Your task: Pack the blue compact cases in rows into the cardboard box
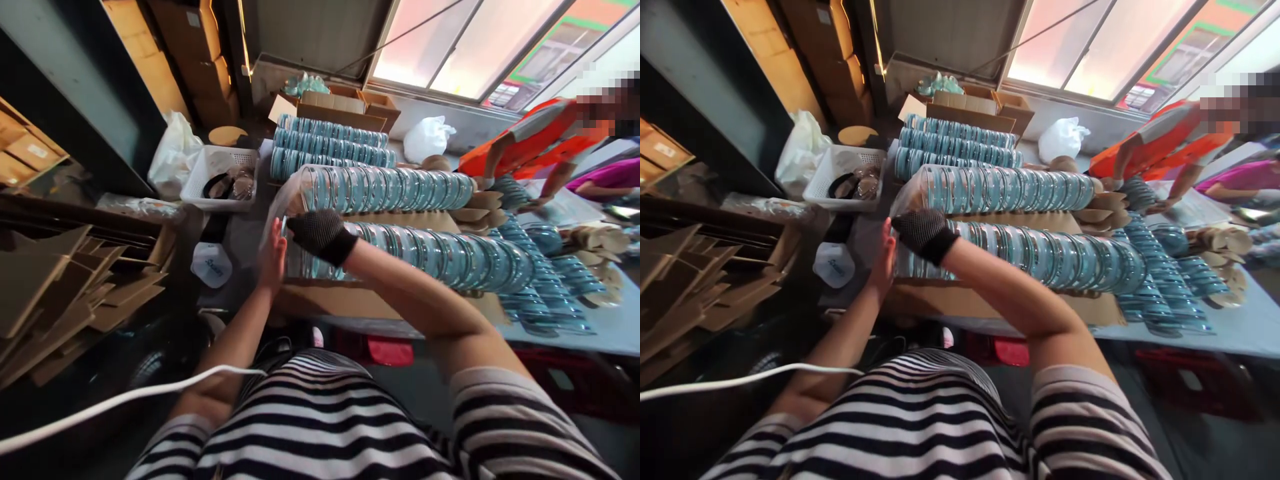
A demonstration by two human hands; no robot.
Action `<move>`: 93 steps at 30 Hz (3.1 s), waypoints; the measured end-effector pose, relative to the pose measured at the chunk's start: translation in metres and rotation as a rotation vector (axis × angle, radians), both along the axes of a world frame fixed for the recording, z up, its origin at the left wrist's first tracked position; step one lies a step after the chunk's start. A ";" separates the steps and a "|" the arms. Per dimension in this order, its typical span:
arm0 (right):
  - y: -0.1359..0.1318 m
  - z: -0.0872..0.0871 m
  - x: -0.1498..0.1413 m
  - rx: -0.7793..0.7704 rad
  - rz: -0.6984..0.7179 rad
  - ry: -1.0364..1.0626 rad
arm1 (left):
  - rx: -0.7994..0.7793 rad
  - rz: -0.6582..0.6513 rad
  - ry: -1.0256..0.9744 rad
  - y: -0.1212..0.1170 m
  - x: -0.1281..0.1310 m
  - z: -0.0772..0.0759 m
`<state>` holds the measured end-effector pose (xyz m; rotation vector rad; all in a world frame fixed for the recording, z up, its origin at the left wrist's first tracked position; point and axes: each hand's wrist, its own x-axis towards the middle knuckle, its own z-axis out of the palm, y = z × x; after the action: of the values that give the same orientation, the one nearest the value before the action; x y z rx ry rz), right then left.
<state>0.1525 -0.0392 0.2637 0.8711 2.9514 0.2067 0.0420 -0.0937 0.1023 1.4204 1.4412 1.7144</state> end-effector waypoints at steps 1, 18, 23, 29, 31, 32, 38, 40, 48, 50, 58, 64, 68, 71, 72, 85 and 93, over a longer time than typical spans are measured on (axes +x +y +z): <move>-0.017 -0.011 0.011 -0.010 -0.033 0.021 | 0.009 0.002 -0.041 -0.001 0.002 0.003; 0.057 0.007 0.050 -0.137 -0.274 -0.013 | 0.109 0.013 0.772 -0.013 0.004 0.060; 0.102 0.009 0.006 -0.217 0.022 -0.322 | 0.106 0.049 0.809 -0.010 0.009 0.058; 0.070 0.009 0.030 -0.133 0.028 -0.016 | 0.086 0.050 0.819 -0.013 0.007 0.059; 0.044 0.000 0.053 -0.160 0.029 0.098 | 0.087 0.044 0.809 -0.013 0.007 0.059; 0.027 -0.009 0.064 -0.152 0.021 0.119 | 0.091 0.037 0.804 -0.013 0.006 0.059; -0.064 -0.104 0.095 -0.145 -0.117 0.028 | 0.094 0.037 0.816 -0.011 0.003 0.057; -0.073 -0.122 0.100 -0.158 -0.116 0.033 | 0.088 0.054 0.836 -0.013 0.005 0.060; 0.040 -0.023 0.113 -0.026 -0.403 0.200 | 0.073 -0.010 0.984 -0.007 0.041 0.081; 0.081 -0.006 0.095 -0.164 -0.325 0.010 | 0.055 -0.040 0.985 -0.001 0.048 0.079; 0.099 0.006 0.071 -0.171 -0.072 -0.106 | 0.035 -0.020 1.028 -0.001 0.045 0.074; -0.006 -0.046 0.135 -0.101 -0.160 0.162 | -0.048 -0.036 1.081 -0.002 0.045 0.080; -0.056 -0.128 0.148 -0.119 -0.213 0.155 | -0.064 -0.017 1.116 -0.003 0.044 0.084; -0.057 -0.140 0.155 -0.131 -0.198 0.211 | -0.066 0.016 1.144 -0.007 0.052 0.091; -0.050 -0.129 0.160 -0.118 -0.209 0.241 | -0.063 0.020 1.154 -0.008 0.057 0.093; 0.129 0.007 0.116 -0.214 -0.145 -0.182 | -0.010 -0.090 1.229 0.014 0.098 0.071; 0.001 -0.059 0.186 -0.115 -0.179 0.109 | -0.011 -0.117 1.199 0.014 0.095 0.074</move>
<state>0.3390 -0.0385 0.2043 1.1563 2.9243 -0.0201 0.1373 -0.0798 0.1767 2.6458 1.7842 0.6786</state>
